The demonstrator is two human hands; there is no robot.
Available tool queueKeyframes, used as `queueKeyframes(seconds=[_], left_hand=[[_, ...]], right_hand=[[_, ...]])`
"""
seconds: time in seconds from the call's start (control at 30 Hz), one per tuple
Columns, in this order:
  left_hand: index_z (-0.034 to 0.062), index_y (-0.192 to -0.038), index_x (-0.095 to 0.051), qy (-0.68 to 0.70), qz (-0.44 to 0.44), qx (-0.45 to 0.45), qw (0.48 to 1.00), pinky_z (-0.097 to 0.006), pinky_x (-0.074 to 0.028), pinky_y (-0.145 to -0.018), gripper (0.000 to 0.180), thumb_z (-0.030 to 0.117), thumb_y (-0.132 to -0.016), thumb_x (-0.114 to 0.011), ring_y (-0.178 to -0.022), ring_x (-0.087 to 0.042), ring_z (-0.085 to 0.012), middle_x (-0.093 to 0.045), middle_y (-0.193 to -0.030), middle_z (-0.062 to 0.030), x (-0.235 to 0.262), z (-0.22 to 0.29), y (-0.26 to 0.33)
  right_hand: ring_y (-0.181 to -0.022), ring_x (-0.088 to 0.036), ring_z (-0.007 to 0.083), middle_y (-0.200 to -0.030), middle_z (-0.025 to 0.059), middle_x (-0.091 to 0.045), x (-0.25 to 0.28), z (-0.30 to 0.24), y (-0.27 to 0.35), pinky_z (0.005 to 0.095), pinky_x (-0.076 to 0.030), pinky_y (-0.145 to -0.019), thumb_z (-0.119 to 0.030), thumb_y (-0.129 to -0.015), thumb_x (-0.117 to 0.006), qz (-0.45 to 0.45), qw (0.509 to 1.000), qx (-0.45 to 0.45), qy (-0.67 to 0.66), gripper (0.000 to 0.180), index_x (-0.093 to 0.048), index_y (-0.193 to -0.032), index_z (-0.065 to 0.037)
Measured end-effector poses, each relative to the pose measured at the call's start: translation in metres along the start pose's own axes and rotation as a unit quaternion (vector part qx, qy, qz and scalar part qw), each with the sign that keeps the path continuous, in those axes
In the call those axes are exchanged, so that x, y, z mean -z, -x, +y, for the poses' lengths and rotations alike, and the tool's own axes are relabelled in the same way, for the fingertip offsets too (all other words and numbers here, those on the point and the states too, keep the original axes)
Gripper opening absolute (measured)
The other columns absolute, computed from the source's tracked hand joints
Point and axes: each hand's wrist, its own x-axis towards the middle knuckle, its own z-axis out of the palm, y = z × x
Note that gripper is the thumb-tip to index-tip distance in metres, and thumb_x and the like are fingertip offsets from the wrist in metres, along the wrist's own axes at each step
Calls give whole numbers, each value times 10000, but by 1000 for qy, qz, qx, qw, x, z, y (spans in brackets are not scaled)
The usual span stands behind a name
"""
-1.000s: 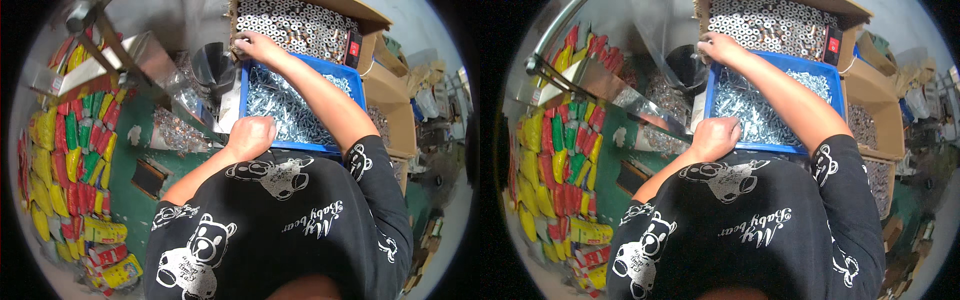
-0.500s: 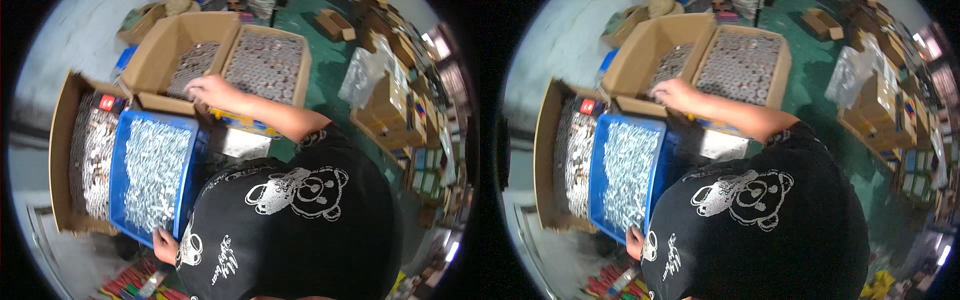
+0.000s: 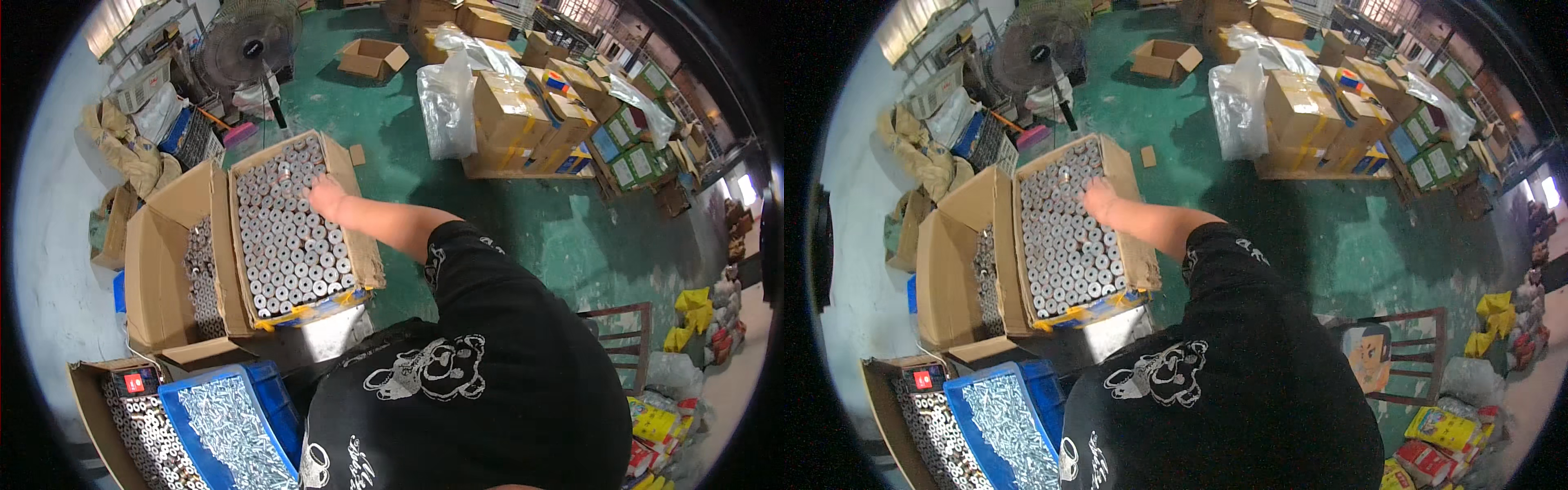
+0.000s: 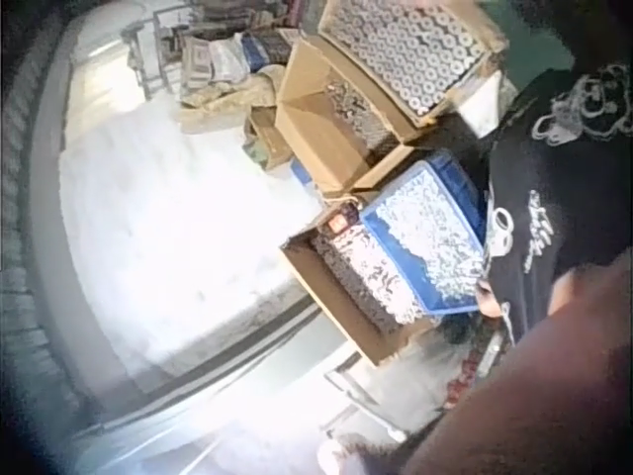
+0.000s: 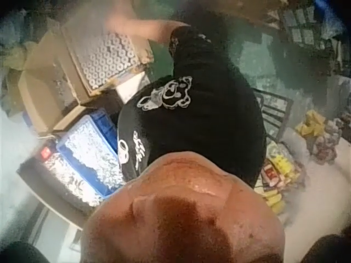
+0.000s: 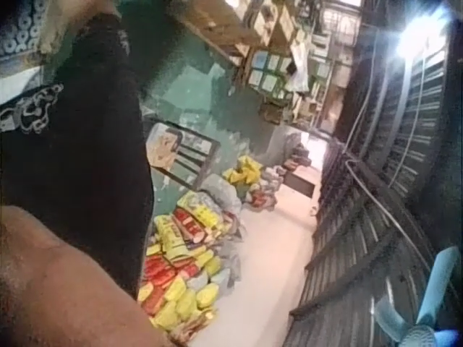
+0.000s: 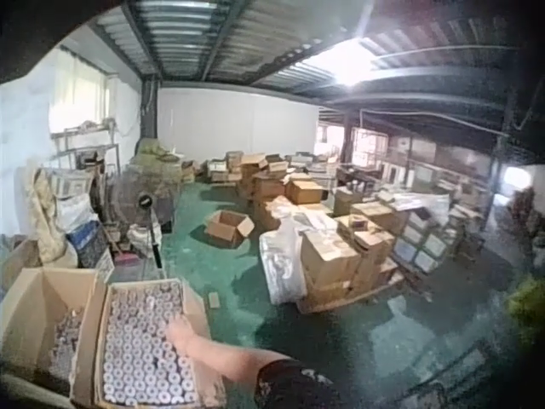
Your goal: Sorting metal screws or bolts from a large bin into individual boxes or a packaging machine feed.
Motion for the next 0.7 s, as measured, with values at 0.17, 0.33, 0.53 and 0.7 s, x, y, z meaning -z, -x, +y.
queueKeyframes(seconds=[0.17, 0.33, 0.53, 0.7], left_hand=[[113, -864, -707, -26, 309, 90, 946, -398, -453, -486, 270, 365, -903, -615, -529, -573, -311, -631, -662, -115, -16, -9, -22], [87, -890, -695, 208, -83, 327, 918, -363, -440, -459, 255, 335, -906, -636, -494, -553, -279, -618, -646, -105, 14, 42, 23], [40, -989, -696, 159, 30, 734, 659, -423, -500, -592, 267, 281, -889, -639, -711, -640, -285, -671, -869, -205, 81, 52, -92], [14, -819, -619, 214, 57, 767, 602, -394, -386, -499, 204, 179, -919, -555, -515, -439, -343, -492, -646, -221, 128, 15, -170]], right_hand=[[-1165, -466, 406, -1187, 237, -533, 0, 18, 7, 524, -343, -1021, -164, -904, -467, 32, 999, 2, -33, 297, -607, -1133, -37], [-1126, -508, 379, -1078, 178, -581, 13, 17, 7, 488, -454, -941, -102, -687, -661, -11, 1000, -9, -14, 367, -644, -1053, -115], [-834, -575, 156, -879, 60, -649, -17, 63, -31, 306, -469, -700, -208, -818, -638, -43, 748, -56, -660, 205, -685, -929, -42], [-705, -585, 175, -738, 2, -573, 60, -34, -122, 258, -484, -584, -152, -912, -579, -369, 501, 30, -782, 174, -572, -1074, -88]])
